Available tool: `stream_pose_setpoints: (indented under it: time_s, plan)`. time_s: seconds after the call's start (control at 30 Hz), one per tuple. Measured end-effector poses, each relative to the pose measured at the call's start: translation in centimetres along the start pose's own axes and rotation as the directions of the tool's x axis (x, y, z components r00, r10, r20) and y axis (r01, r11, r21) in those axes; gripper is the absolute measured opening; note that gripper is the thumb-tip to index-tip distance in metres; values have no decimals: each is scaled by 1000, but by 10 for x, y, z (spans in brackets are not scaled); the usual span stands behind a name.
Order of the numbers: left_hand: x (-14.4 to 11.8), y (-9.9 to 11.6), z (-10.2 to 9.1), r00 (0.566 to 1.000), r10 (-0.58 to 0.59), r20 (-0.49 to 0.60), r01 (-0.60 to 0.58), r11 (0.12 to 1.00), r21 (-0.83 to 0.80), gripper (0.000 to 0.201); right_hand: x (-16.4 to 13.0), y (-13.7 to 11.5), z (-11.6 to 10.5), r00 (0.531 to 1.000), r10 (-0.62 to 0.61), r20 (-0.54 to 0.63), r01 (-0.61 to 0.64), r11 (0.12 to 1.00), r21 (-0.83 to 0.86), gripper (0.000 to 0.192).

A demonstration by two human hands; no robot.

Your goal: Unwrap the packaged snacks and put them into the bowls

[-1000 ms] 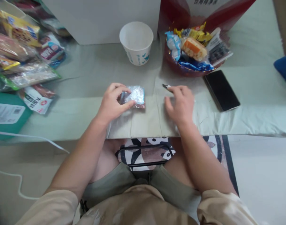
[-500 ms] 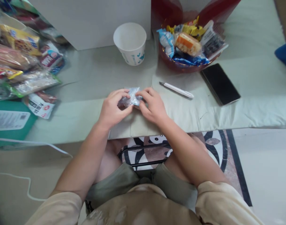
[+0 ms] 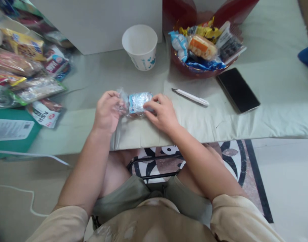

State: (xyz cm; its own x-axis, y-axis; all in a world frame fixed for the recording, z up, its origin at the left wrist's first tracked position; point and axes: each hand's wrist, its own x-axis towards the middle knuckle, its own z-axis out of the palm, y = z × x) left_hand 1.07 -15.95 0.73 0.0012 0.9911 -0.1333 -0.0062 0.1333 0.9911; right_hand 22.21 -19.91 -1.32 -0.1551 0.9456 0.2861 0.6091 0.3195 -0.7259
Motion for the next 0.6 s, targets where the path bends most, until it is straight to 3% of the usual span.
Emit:
stream_pose_setpoints:
  time_s: [0.1,0.2,0.33,0.4,0.6]
  plan:
    - [-4,2,7,998,32,-55,-27,994,101,25,-1,0,-1,1000,8,-12,-7,1000,14,13]
    - [-7,8,13,995,-50,-91,50,999,0,25,-4,-2,0,998,-33,-55,32,999,-19,16]
    - [-11,18,19,980,-170,100,186,965,-187,23,-6,-4,5,988,-151,-16,147,980,-137,35]
    - [-11,22,19,975,-171,138,202,945,-257,24,-6,-2,6,988,-152,9,151,980,-130,34]
    - [-6,19,13,991,-136,0,130,951,-282,32,-7,5,-3,994,-103,-25,104,994,39,29]
